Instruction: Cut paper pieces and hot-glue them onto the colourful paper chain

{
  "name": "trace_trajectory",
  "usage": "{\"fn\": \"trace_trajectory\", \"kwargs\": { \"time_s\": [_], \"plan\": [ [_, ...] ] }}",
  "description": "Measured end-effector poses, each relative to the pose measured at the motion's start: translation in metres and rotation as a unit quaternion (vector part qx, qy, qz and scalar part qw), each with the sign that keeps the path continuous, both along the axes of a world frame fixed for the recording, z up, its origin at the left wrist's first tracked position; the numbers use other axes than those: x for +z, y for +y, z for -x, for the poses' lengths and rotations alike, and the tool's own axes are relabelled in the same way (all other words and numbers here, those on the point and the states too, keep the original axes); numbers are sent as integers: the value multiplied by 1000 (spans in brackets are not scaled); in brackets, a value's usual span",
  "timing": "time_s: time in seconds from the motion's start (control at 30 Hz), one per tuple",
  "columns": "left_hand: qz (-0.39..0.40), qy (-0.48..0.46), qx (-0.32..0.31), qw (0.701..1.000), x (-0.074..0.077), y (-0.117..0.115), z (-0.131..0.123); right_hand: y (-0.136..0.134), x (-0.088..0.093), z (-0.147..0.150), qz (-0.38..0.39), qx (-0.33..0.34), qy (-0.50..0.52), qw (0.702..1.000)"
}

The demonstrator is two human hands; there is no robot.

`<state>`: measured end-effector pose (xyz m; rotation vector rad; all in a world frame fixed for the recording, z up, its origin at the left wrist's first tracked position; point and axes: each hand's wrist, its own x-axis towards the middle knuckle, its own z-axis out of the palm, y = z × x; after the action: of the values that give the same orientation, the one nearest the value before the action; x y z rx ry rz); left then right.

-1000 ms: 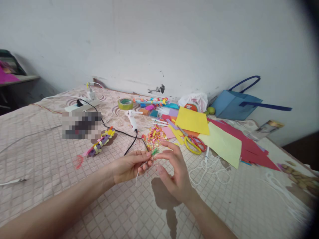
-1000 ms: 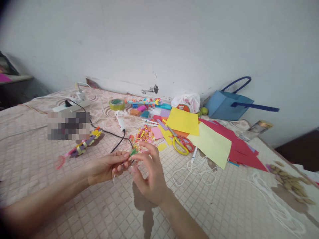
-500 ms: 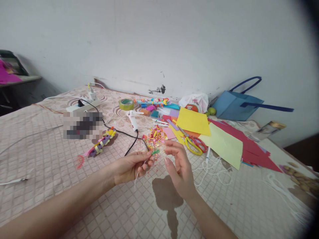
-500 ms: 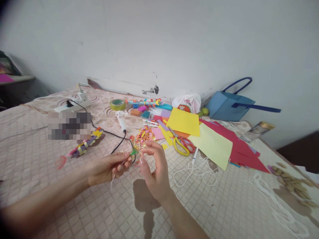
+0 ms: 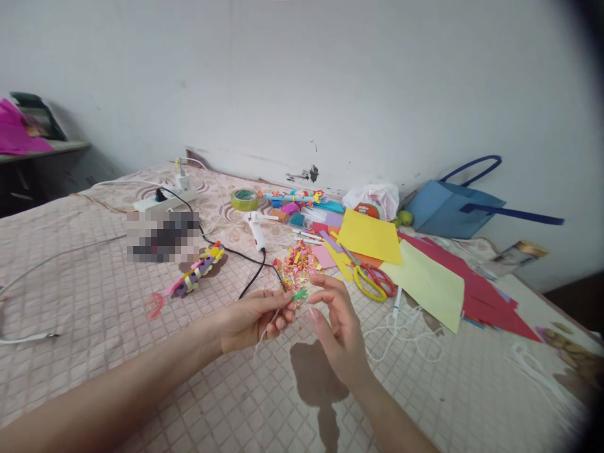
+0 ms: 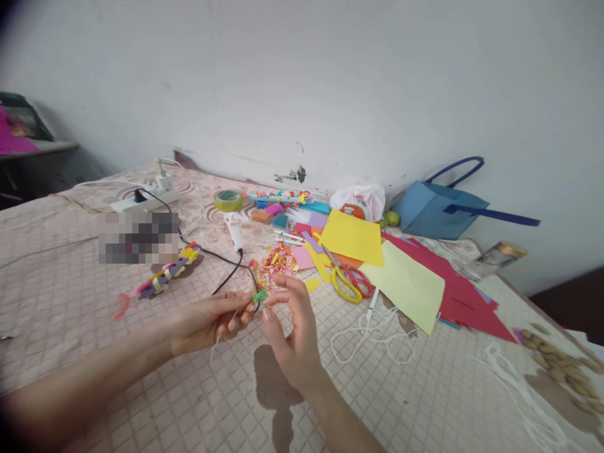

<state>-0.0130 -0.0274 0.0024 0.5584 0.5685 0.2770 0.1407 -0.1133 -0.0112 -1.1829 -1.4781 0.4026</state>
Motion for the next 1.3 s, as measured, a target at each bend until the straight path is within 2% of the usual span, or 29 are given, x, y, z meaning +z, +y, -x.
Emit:
{"fn": "trace_trajectory", "kwargs": {
  "time_s": [0.13,0.23,0.37,0.5,0.57,0.7,0.87,1.0,1.2,1.3],
  "plan": [
    [-38,15,5,999,-1,-1,0,0,0,0,-11,-11,12,1000],
    [-58,22,-1,998,-2,-2,-1,0,1,1,-6,-8,-19,1000],
    [-57,22,-3,998,-4,-1,-1,0,1,2,4,30,-51,998],
    [-54,25,-6,998,-4,-1,-1,-1,1,0,2,2,-9,1000],
    [-58,24,-2,998,-3,-1,-1,-1,1,-1,4,-13,-26,1000],
    [-60,21,-4,998,-3,-2,0,-1,1,0,15,18,-74,997],
    [-61,23,-2,998,-3,-1,0,0,-2,0,9,11,-17,1000],
    [-69,16,0,997,-5,-1,1,0,-3,0,15,-9,-25,1000],
    [-91,12,-2,996,-6,-1,0,-3,0,1,8,44,-27,999],
    [-106,15,8,994,-3,-2,0,-3,-1,0,2,20,2,1000]
  ]
}}
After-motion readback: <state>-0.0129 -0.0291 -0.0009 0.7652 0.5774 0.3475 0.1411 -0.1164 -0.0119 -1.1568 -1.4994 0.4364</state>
